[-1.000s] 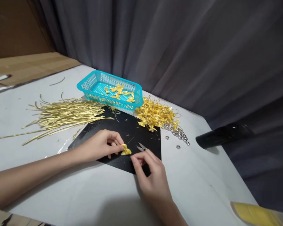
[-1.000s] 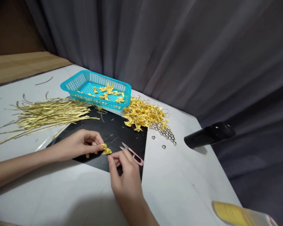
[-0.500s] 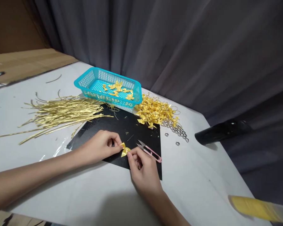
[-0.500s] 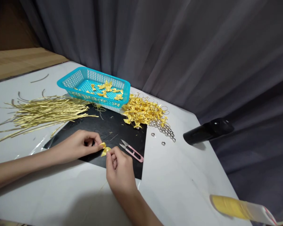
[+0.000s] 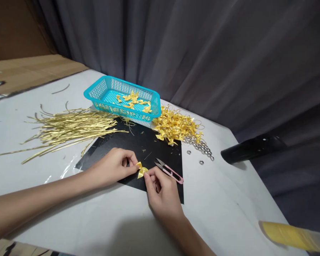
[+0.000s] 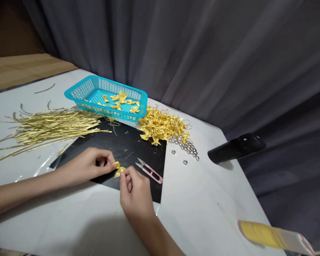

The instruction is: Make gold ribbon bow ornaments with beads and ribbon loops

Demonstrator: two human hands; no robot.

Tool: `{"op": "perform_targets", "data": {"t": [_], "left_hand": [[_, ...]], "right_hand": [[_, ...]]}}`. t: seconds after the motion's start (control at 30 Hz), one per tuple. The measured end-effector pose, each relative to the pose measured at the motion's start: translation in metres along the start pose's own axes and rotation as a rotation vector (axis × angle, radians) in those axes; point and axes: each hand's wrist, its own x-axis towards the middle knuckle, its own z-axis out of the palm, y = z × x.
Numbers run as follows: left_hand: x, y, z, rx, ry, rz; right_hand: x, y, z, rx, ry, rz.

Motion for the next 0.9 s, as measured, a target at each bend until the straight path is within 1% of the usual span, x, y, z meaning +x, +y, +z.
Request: {"op": "perform_targets", "data": {"t": [0.37, 0.7, 0.9], "left_hand": [[0.0003, -0.0001, -0.0003, 0.035, -0.005, 0.043], [-0.0003, 0.0014, -0.0001, 0.032, -0.004, 0.021], [-0.0005, -0.0008, 0.0006, 0.069, -0.011, 0.063]], "right_hand": [[-0.0010, 0.0014, 0.0017, -0.018, 0.002, -0.005], [-0.0020, 0.0033, 0.0006, -0.015, -0.001, -0.023], [-0.0010, 0.0019, 0.0015, -0.027, 0.009, -0.024]]}}
